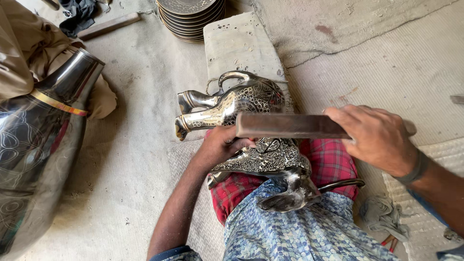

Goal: The person uses a small chisel and a wooden mallet to engrave decorative patterns into a silver-colored metal elephant figurine. The person holds the figurine steady with the left hand and repeatedly taps the chisel with the mallet in the right hand.

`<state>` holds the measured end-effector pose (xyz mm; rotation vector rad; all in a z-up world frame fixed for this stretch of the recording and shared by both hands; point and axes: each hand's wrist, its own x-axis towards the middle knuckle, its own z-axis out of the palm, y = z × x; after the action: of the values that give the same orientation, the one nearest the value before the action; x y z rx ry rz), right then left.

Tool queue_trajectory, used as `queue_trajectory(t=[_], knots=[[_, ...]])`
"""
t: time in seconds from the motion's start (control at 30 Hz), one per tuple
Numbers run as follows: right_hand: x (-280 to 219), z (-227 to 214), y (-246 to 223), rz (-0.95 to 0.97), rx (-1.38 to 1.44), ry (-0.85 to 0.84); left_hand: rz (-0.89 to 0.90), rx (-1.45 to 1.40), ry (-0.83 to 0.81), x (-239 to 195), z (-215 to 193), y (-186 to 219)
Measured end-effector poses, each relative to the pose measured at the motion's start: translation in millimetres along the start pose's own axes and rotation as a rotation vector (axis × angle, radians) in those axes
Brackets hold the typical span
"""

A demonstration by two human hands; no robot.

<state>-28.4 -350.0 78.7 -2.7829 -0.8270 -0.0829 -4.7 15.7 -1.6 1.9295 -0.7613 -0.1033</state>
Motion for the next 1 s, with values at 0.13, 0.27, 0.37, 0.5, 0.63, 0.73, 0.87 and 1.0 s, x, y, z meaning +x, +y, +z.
queue_trajectory(t=[0.13,0.27,0.37,0.5,0.63,0.73,0.87,1.0], knots=[[-7,5,-16,0.048,0.085,0.079,-0.06,0.0,-0.115,1,0,-11],[-13,11,-12,0.22,0.145,-0.086,0.104,-0.21,0.126,-14,8,-12],[-9,9,-1,0.267,0.137,-0.049,-0.256,-0.51,0.69,-36,27,-4],[4,9,-6,0.328,0.108,-0.259,-0.39,-0.557,0.875,-47,71,-3],[37,-14,-25,0.487,0.219,-0.615,-0.377,-0.716,0.908,-40,88,-3],[60,-38,-47,0.24,0.03,-0.522,-0.486,-0.708,0.903,-39,85,-4],[109,-69,-73,0.022,-0.381,-0.608,-0.448,-0.689,0.879,-37,80,-2],[163,-77,-100,-0.196,-0.11,-0.322,-0.408,-0.701,0.893,-38,83,0]])
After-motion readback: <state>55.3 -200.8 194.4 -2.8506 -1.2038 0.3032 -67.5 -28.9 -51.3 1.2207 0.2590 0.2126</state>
